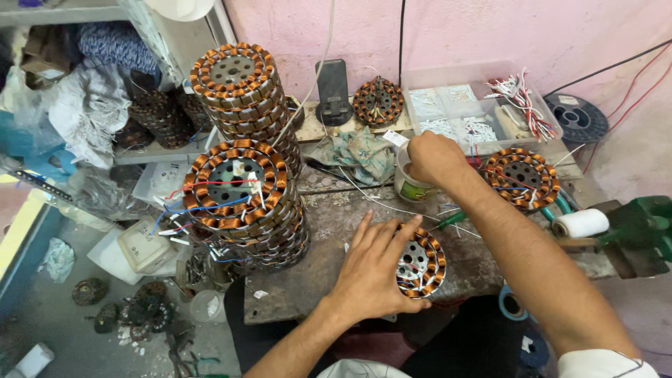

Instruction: The person applies small white insulating strips to the copper coils of fan stators by hand. They use a screwdriver-like tool to tuck the material into place and move finished stators aside on the workbench.

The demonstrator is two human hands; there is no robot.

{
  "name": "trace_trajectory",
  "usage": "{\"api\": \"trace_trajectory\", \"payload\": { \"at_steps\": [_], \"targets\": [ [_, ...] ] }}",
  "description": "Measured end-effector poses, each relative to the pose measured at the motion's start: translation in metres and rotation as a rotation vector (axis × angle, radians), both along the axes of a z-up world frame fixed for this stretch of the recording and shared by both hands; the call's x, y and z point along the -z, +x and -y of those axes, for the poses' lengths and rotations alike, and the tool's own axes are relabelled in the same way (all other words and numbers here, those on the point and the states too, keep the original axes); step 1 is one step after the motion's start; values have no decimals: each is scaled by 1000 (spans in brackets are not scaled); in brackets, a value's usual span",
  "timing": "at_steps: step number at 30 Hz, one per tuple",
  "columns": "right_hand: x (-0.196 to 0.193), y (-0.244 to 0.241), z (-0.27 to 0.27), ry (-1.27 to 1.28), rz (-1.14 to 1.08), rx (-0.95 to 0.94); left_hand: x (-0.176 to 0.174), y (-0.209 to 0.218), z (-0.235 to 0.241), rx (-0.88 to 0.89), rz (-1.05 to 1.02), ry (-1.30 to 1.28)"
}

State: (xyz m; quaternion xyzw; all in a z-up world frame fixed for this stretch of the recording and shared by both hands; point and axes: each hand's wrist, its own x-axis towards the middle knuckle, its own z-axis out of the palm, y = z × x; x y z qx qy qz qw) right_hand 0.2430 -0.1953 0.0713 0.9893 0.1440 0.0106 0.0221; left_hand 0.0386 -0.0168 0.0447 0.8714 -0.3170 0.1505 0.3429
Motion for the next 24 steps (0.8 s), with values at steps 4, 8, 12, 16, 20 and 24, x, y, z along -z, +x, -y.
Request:
{"api": "trace_trajectory", "payload": {
  "at_steps": [4,8,12,16,20,24],
  "targets": [
    [5,-2,-4,-10,95,28,-6,-5,-7,-6,81,-39],
    [-22,-36,11,240,300,-54,-14,-18,-19,41,126,-216],
    [-58,-113,28,1113,-124,106,-25,-32,-24,110,129,-425],
    [-47,-202,39,1303,-472,136,-28,-39,-24,194,216,-473],
    [-14,-234,50,1438,-634,-63,-24,-37,-25,350,261,-436],
    [8,-243,57,1518,-776,64,-23,-35,-26,433,216,-397]
  ]
}}
